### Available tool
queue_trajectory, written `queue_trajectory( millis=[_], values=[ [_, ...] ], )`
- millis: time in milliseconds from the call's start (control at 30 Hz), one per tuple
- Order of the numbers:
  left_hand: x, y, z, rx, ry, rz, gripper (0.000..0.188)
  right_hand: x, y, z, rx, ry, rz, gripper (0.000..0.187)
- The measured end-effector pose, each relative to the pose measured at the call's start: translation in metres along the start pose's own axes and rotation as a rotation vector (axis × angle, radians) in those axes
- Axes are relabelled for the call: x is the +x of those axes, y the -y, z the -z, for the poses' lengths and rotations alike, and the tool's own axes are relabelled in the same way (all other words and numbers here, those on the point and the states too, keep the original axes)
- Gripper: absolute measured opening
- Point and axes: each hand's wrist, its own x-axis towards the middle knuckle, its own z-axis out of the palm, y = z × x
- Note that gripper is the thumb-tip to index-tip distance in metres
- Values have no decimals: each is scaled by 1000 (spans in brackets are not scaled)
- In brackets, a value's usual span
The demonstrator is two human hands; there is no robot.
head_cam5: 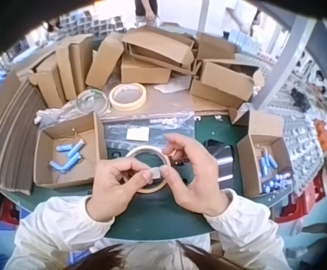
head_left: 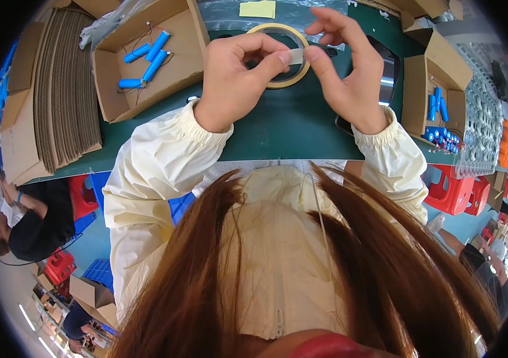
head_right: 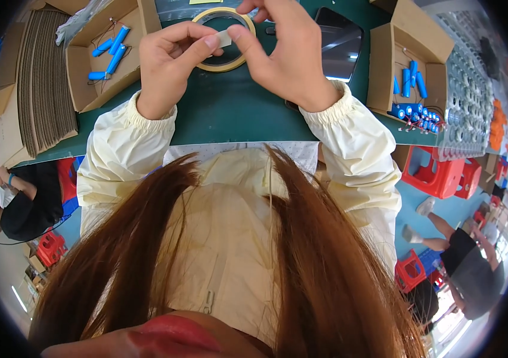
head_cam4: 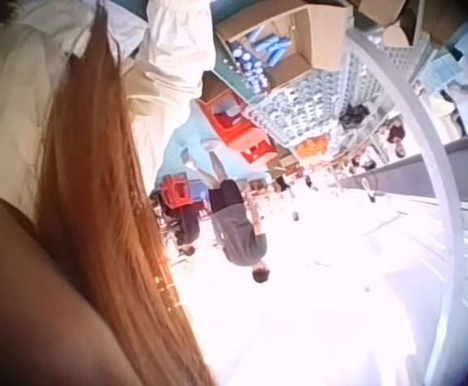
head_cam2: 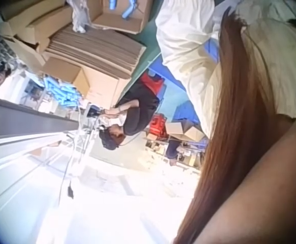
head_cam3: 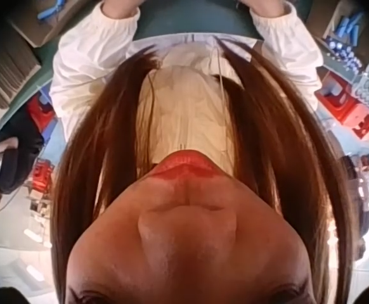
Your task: The person applies small adhesive labels to cylindrical electronic components by hand.
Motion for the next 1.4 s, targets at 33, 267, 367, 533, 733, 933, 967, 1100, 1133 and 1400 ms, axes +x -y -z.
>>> queue_trajectory(
  millis=[33,267,367,533,733,933,967,1100,1133,1400],
  values=[
    [-1,0,-1,-1,0,0,9,0,-2,2,-1,1,0,18],
    [-2,1,-3,159,-11,-93,8,2,-5,4,-34,139,172,7],
    [-3,-1,-4,224,-5,-119,8,1,-4,3,-67,139,186,7],
    [-5,-3,-7,386,-43,-265,5,-1,-2,-1,-87,138,158,7],
    [-4,7,-7,703,-63,-773,11,-6,-12,1,101,217,-7,5],
    [-2,11,-7,904,-133,-1049,15,-5,-14,-2,316,292,-305,4],
    [-3,11,-8,912,-124,-1080,16,-5,-14,-2,346,291,-370,5],
    [-6,-3,-5,747,-86,-1031,18,2,-19,4,509,119,-461,11],
    [-5,-5,-4,743,-89,-1046,18,4,-21,9,554,93,-442,13],
    [-9,-19,-10,451,-62,-783,18,8,-17,28,728,-18,-297,18]
  ],
)
